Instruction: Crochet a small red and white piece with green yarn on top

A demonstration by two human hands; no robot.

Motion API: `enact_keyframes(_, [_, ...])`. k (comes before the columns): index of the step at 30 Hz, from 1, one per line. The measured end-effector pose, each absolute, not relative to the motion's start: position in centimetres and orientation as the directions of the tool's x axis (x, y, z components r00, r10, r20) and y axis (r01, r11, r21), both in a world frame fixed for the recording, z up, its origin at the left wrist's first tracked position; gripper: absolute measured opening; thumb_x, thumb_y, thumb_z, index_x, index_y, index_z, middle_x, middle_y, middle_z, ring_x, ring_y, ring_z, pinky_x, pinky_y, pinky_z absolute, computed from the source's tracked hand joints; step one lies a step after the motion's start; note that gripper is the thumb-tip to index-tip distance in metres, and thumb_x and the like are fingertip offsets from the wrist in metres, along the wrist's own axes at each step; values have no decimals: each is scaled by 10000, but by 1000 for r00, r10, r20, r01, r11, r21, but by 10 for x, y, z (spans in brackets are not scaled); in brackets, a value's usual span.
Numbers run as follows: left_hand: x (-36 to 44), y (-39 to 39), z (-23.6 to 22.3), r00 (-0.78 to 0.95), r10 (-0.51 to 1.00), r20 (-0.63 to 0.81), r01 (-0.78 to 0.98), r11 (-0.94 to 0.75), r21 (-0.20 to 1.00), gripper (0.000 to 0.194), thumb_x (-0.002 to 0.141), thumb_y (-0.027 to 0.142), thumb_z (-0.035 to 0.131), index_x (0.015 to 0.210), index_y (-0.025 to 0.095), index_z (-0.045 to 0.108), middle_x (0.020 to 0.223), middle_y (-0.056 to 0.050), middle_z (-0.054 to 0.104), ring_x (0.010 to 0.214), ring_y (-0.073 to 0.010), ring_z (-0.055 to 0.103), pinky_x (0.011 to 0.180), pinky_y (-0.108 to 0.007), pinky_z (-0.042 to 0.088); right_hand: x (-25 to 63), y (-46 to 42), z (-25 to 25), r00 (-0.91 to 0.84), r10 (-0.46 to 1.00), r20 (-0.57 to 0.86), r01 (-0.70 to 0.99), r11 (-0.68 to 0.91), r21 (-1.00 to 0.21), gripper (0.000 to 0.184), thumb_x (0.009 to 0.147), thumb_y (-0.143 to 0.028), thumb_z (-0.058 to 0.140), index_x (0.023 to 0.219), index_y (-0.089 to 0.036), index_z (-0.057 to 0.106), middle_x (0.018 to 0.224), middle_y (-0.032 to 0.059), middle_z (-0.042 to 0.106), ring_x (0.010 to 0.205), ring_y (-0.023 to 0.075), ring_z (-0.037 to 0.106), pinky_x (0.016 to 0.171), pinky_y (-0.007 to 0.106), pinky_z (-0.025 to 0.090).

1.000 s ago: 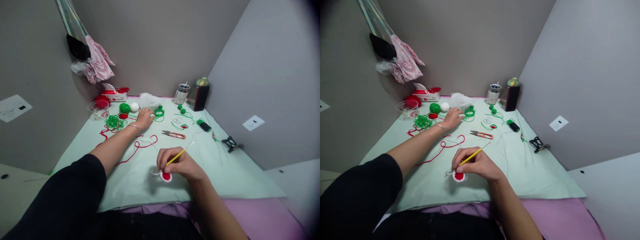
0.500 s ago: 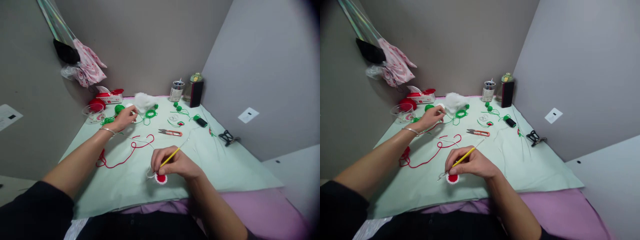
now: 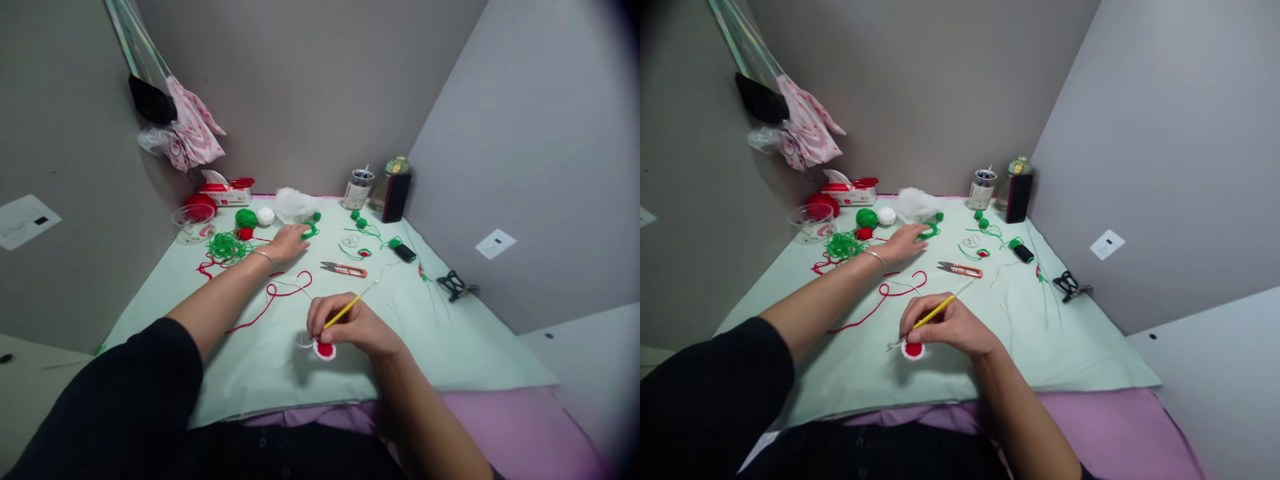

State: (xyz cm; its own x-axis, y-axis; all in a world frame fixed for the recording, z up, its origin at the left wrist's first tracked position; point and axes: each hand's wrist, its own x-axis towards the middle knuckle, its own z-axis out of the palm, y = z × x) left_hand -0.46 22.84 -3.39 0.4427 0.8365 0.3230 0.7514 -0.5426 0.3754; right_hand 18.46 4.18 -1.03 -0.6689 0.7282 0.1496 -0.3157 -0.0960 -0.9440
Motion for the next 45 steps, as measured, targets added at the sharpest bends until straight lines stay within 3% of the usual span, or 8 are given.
enact_keyframes(9, [-58, 184, -61, 504, 817, 282, 694, -577, 432, 352, 1018, 370, 679, 1321, 190, 668, 1363, -122, 675, 1160, -272, 689, 980, -499, 601, 187, 36, -3, -727, 666, 165, -322, -119, -939, 136, 770, -190, 932, 837, -156, 818, 851, 41, 755, 777, 134, 693, 726, 257, 546])
enact_keyframes(18, [-93, 172, -54, 316, 905, 284, 650, -425, 630, 331, 988, 406, 617, 1208, 179, 713, 984, -78, 774, 893, -252, 732, 831, -399, 584, 186, 38, -6, -714, 688, 130, -308, -142, -941, 120, 779, -194, 926, 850, -166, 834, 838, 31, 759, 747, 110, 692, 699, 227, 536])
enact_keyframes(23, [-71, 152, -49, 420, 874, 243, 569, -463, 680, 398, 958, 430, 618, 1294, 248, 732, 1067, -49, 824, 937, -250, 758, 841, -349, 587, 186, 39, -9, -714, 686, 137, -304, -128, -944, 104, 789, -175, 918, 853, -168, 836, 838, 30, 755, 740, 107, 691, 682, 218, 532])
enact_keyframes(27, [-87, 161, -43, 329, 896, 299, 628, -444, 638, 318, 946, 396, 649, 1211, 257, 758, 1201, -68, 792, 1087, -272, 722, 980, -384, 556, 185, 39, -10, -709, 690, 146, -315, -124, -941, 95, 798, -171, 911, 855, -175, 835, 834, 24, 750, 727, 95, 681, 667, 204, 514])
enact_keyframes(30, [-125, 178, -40, 153, 919, 363, 742, -350, 572, 168, 922, 371, 698, 953, 214, 752, 1096, -103, 762, 1135, -315, 665, 1061, -480, 493, 185, 38, -10, -697, 703, 145, -317, -120, -941, 98, 795, -180, 915, 847, -175, 833, 830, 26, 749, 740, 99, 679, 678, 207, 511])
enact_keyframes(35, [-171, 189, -45, -12, 911, 411, 833, -218, 508, 197, 862, 369, 776, 900, 199, 685, 1030, -92, 699, 1110, -318, 627, 1034, -515, 473, 184, 40, -11, -700, 703, 128, -298, -125, -947, 100, 793, -185, 915, 848, -175, 832, 830, 27, 749, 736, 99, 675, 680, 211, 507])
enact_keyframes(40, [-165, 186, -46, 45, 880, 473, 830, -297, 472, 90, 913, 285, 629, 916, 232, 702, 1104, -123, 693, 1204, -345, 566, 1105, -526, 415, 183, 41, -13, -700, 706, 108, -271, -122, -955, 110, 787, -199, 922, 845, -178, 830, 830, 27, 749, 745, 105, 674, 685, 219, 503])
enact_keyframes(45, [-136, 174, -48, 213, 861, 461, 778, -435, 453, 88, 825, 244, 733, 753, 239, 682, 983, -96, 709, 1158, -354, 577, 1123, -577, 395, 184, 40, -14, -689, 715, 117, -270, -104, -957, 112, 790, -216, 920, 837, -178, 826, 820, 28, 745, 730, 110, 659, 665, 227, 483])
